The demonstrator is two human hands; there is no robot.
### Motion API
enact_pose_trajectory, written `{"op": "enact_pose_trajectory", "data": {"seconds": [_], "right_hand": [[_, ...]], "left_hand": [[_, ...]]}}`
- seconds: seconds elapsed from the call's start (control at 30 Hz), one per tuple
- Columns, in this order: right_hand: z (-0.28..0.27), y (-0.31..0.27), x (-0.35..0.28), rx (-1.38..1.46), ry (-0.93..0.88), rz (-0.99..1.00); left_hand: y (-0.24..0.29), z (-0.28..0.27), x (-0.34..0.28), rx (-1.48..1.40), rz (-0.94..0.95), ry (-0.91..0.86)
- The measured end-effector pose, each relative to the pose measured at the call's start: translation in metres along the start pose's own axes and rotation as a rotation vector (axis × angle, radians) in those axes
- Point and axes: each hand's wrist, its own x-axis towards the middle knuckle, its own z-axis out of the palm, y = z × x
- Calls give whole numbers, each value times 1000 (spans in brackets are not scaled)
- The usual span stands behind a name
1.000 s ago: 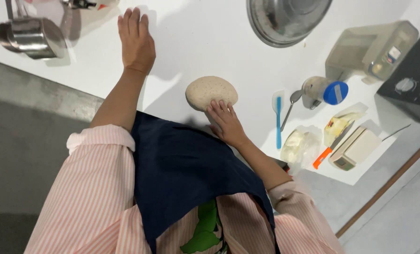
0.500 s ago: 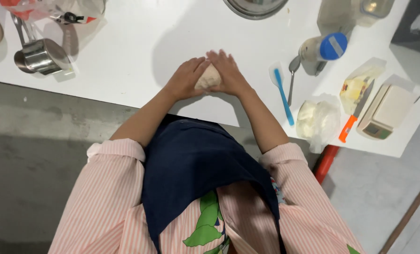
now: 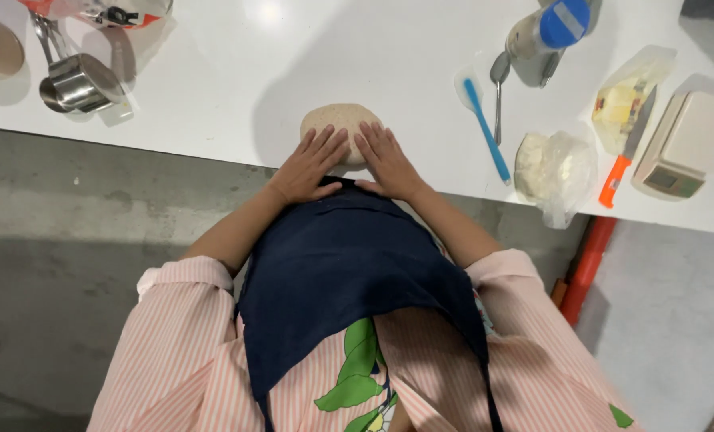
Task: Kneading and shaping a piece of dough on a clean workbench.
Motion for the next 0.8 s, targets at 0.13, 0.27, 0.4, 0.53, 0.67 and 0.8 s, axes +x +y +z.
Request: {"op": "enact_pose_trajectory", "data": {"seconds": [0.13,0.27,0.4,0.53,0.67,0.8], "right_hand": [[-6,5,-4,173,82,182],[15,26,6,939,465,890],[51,34,32,1637,497,1095],[37,24,47,1713,514,1055],[25,32,37,1859,556,830],[-88,-20,46,1856,588,653]], "left_hand": [[-19,22,-4,115,-142,120],[-52,56,6,-605,-879,448],[-54,55,40,-1377,-1145,571],[-75,88,50,-1728,-1019,655],[-28,29,60,-1918,-898,751],[17,-68,81,-1895,-693,693]]}}
